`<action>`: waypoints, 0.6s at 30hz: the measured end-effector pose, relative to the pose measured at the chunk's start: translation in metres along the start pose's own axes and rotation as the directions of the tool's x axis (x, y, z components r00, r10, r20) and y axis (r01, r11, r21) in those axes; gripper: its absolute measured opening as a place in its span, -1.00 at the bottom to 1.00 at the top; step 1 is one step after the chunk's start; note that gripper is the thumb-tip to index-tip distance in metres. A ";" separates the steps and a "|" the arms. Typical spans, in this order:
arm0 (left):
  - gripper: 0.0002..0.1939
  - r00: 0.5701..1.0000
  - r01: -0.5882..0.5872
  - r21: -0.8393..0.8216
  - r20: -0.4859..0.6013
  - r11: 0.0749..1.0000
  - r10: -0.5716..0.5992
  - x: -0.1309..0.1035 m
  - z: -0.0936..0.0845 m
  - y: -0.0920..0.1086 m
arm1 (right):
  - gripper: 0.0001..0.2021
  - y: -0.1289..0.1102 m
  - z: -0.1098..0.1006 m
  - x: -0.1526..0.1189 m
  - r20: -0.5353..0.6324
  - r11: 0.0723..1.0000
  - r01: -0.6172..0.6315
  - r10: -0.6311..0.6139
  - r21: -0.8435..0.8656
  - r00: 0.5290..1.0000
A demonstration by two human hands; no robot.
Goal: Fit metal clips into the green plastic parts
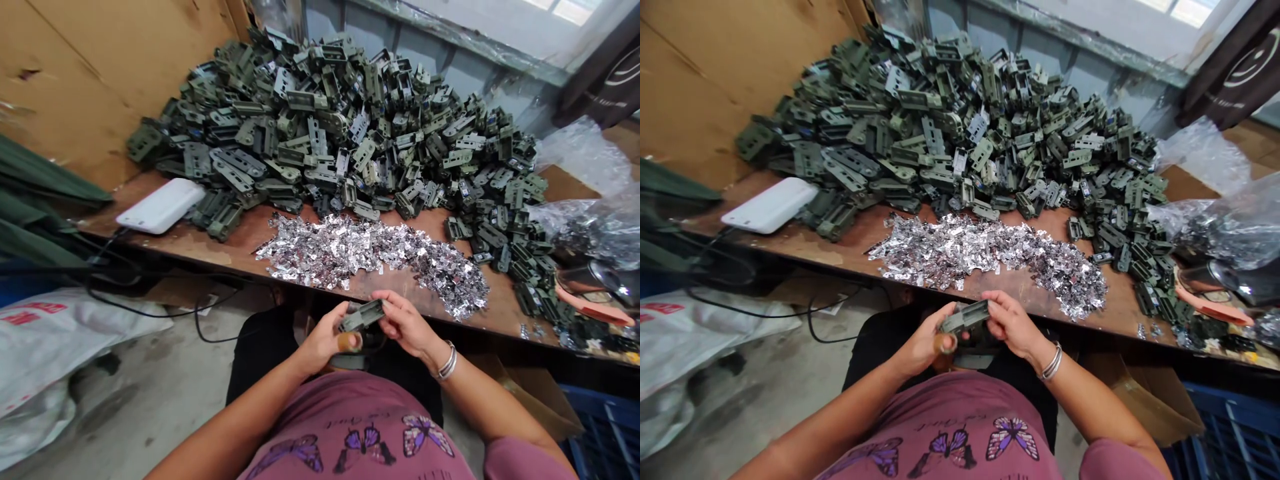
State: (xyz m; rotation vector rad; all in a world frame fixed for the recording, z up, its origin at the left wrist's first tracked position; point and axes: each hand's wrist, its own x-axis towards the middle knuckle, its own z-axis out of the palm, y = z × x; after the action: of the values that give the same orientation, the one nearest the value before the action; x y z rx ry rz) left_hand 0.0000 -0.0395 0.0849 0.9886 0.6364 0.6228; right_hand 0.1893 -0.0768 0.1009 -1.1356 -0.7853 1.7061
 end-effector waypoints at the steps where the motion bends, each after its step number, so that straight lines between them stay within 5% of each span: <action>1: -0.42 0.998 0.067 -0.070 0.012 0.995 -0.066 0.000 0.000 0.004 | -0.59 0.000 -0.002 0.000 0.022 0.991 0.045 -0.043 -0.129 0.999; 3: -0.52 0.982 0.186 -0.176 0.010 0.967 -0.187 0.002 0.002 0.011 | -0.61 -0.003 -0.007 0.006 0.101 0.894 0.157 -0.126 -0.420 0.987; 6: -0.60 0.965 0.242 -0.292 -0.025 0.925 -0.261 0.007 0.009 0.015 | -0.67 -0.016 -0.021 0.027 0.160 0.547 0.302 -0.292 -0.781 0.943; 9: -0.65 0.966 0.186 -0.415 -0.089 0.890 -0.244 0.010 0.016 0.018 | -0.76 -0.033 -0.034 0.057 0.132 0.102 0.189 -0.408 -0.977 0.903; 12: -0.66 0.962 0.169 -0.454 -0.119 0.875 -0.248 0.012 0.021 0.024 | -0.79 -0.045 -0.039 0.077 0.093 -0.220 0.025 -0.305 -0.975 0.948; 15: -0.68 0.953 0.140 -0.408 -0.190 0.902 -0.234 0.014 0.022 0.027 | -0.81 -0.049 -0.039 0.075 0.117 -0.315 0.034 -0.248 -0.949 0.962; 18: -0.73 0.926 0.135 -0.288 -0.304 0.948 -0.225 0.017 0.020 0.024 | -0.89 -0.043 -0.037 0.058 0.170 -0.155 0.122 -0.346 -0.980 0.923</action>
State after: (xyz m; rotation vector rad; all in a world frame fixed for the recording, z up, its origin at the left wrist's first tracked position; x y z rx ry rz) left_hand 0.0217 -0.0286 0.1112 0.5695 0.9094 0.6960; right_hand 0.2288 -0.0062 0.1047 -1.8539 -2.2566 0.2770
